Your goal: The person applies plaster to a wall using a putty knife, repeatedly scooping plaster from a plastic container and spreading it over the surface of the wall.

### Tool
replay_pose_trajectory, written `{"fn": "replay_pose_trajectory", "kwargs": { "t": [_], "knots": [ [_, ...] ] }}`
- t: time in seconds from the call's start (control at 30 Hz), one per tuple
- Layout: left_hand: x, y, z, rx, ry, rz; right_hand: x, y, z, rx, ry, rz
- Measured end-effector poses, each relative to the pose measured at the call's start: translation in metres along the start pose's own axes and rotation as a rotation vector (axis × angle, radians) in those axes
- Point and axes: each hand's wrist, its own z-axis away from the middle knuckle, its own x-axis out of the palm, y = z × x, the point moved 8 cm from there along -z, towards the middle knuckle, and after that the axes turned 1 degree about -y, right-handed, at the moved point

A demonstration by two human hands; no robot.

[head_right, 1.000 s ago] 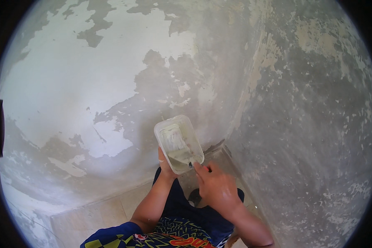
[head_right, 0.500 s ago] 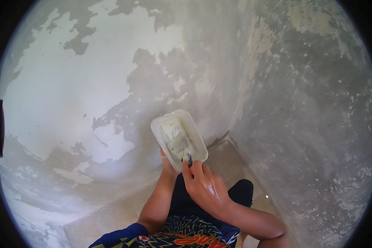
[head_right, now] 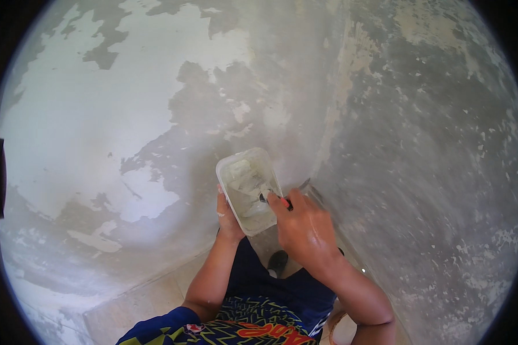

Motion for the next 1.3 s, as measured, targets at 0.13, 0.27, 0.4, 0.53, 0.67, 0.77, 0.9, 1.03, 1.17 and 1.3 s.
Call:
{"fn": "replay_pose_trajectory", "kwargs": {
  "t": [0.13, 0.27, 0.4, 0.53, 0.67, 0.77, 0.9, 1.03, 1.17, 1.3],
  "knots": [
    [0.002, 0.005, 0.000, 0.013, -0.009, -0.026, 0.014, -0.007, 0.019, 0.001, -0.076, 0.095],
    [-0.012, 0.010, -0.003, 0.054, -0.071, -0.033, 0.017, -0.011, 0.043, 0.031, -0.167, 0.060],
    [-0.004, 0.006, -0.003, 0.034, -0.042, -0.080, 0.019, -0.003, 0.052, 0.096, -0.177, -0.125],
    [0.008, 0.001, -0.004, 0.016, -0.144, -0.048, 0.004, 0.005, 0.040, 0.134, -0.070, -0.197],
    [-0.001, -0.006, -0.007, -0.019, -0.130, -0.038, -0.002, 0.007, 0.029, 0.140, -0.012, -0.098],
    [-0.003, -0.003, -0.006, 0.027, -0.023, -0.058, 0.003, 0.007, 0.029, 0.123, -0.013, -0.044],
    [-0.007, 0.007, -0.005, 0.056, -0.035, -0.007, 0.024, 0.010, 0.047, 0.144, -0.127, -0.035],
    [-0.015, 0.005, -0.003, 0.050, -0.035, 0.055, 0.041, 0.010, 0.054, 0.213, -0.141, -0.239],
    [-0.023, 0.009, -0.002, 0.079, 0.030, 0.005, 0.049, 0.008, 0.052, 0.323, -0.198, -0.429],
    [-0.038, 0.012, -0.005, 0.103, -0.044, 0.006, 0.077, 0.006, 0.065, 0.574, -0.291, -0.779]
  ]
}}
